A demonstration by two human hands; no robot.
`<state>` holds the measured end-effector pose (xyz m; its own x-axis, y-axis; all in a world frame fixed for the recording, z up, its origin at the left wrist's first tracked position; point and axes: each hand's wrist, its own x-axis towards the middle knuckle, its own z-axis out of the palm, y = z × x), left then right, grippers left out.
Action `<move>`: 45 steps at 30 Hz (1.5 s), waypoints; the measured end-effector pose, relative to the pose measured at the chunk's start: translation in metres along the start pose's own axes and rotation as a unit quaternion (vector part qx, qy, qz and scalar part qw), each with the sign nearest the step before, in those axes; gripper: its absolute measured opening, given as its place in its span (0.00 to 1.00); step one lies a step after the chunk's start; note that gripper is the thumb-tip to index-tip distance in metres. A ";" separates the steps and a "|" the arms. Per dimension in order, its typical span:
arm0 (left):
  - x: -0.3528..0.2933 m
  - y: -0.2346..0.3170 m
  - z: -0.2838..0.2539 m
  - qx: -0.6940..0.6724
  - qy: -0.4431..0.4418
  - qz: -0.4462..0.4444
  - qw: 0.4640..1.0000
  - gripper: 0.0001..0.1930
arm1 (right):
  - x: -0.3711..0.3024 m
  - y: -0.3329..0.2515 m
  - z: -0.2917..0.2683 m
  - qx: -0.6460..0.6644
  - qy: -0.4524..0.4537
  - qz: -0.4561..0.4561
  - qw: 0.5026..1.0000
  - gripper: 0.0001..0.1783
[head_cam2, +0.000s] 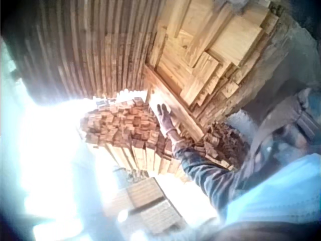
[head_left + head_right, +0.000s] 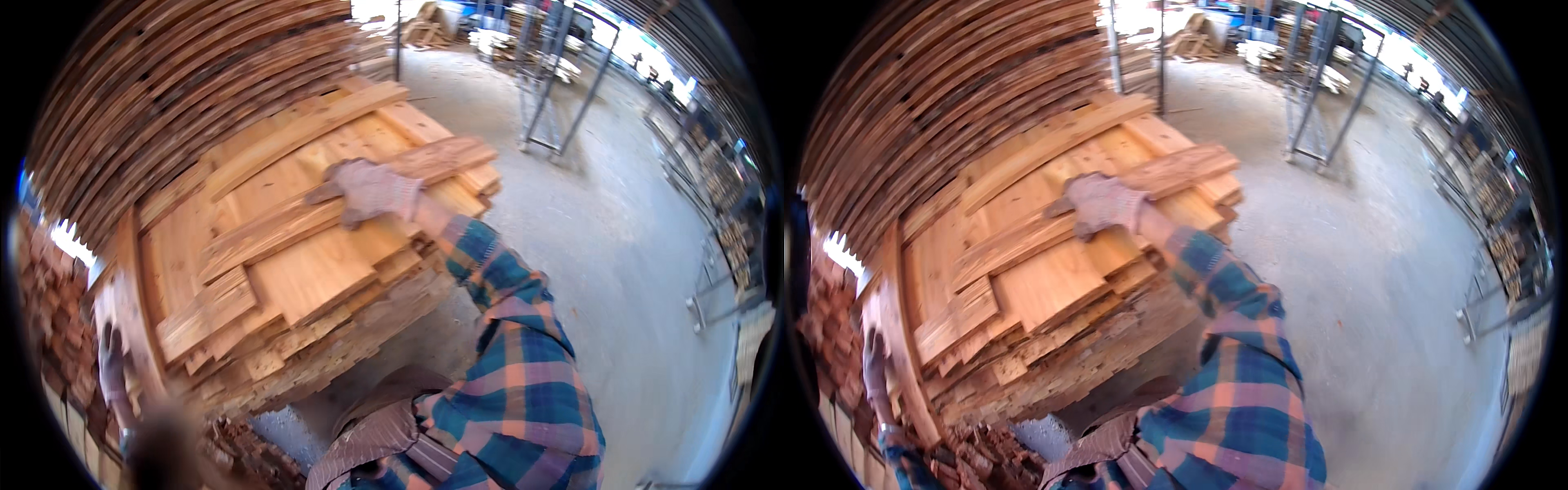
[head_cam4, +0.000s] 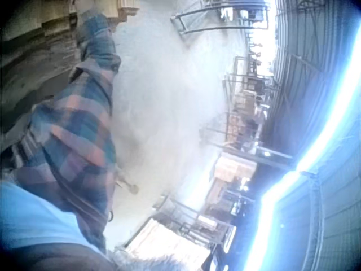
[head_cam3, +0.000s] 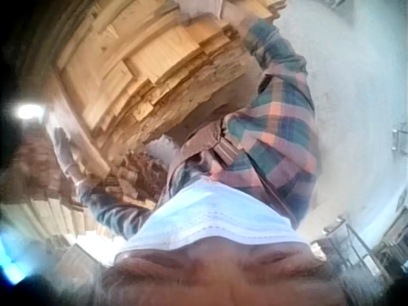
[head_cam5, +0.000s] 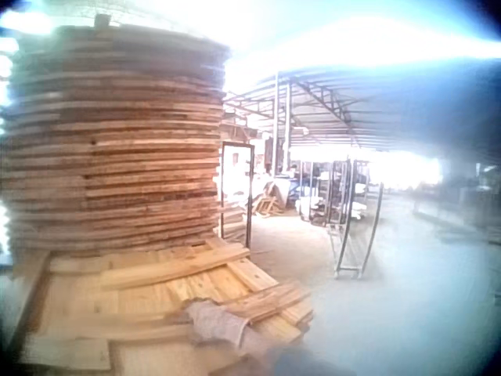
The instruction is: The person repeatedly picks up wooden planks from a large pile and places them onto a growing stack. The person handles the planks one at a time or in small groups, aligning them on the stack. The task continues throughout the clip with the stack increasing in height.
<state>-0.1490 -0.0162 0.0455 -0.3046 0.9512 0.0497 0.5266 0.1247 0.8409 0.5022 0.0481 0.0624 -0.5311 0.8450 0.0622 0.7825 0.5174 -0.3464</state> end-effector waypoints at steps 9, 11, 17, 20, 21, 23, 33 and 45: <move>-0.035 0.063 0.075 0.135 0.162 0.100 0.973 0.29 | -0.003 -0.021 -0.005 0.026 0.062 -0.093 0.993 0.34; -0.052 0.126 0.099 0.061 0.091 0.056 0.992 0.41 | 0.003 0.013 0.012 0.210 0.157 -0.057 0.963 0.30; -0.083 0.257 0.248 -0.380 -0.073 0.167 0.907 0.13 | 0.021 -0.080 -0.018 0.679 0.118 0.023 0.724 0.32; -0.059 0.319 0.350 -0.296 -0.098 0.227 0.923 0.15 | 0.015 -0.075 -0.017 0.646 0.149 0.020 0.748 0.31; -0.048 0.330 0.367 -0.267 -0.094 0.247 0.927 0.15 | 0.004 -0.066 -0.047 0.584 0.119 0.056 0.801 0.31; -0.047 0.333 0.373 -0.228 -0.120 0.288 0.923 0.16 | -0.023 -0.031 -0.090 0.436 0.089 0.132 0.886 0.32; -0.211 0.118 0.141 -0.300 0.153 0.041 0.941 0.22 | -0.068 0.047 -0.076 -0.146 0.087 0.200 0.965 0.32; -0.376 -0.146 -0.012 -0.344 0.499 -0.151 0.781 0.37 | 0.015 -0.305 0.179 0.219 -0.145 -0.328 0.907 0.36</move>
<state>-0.1203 -0.3953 -0.0894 -0.9802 0.1707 -0.1006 -0.1356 -0.2076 0.9688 0.1977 -0.1210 0.0014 -0.9489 0.2701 0.1630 0.0962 0.7398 -0.6659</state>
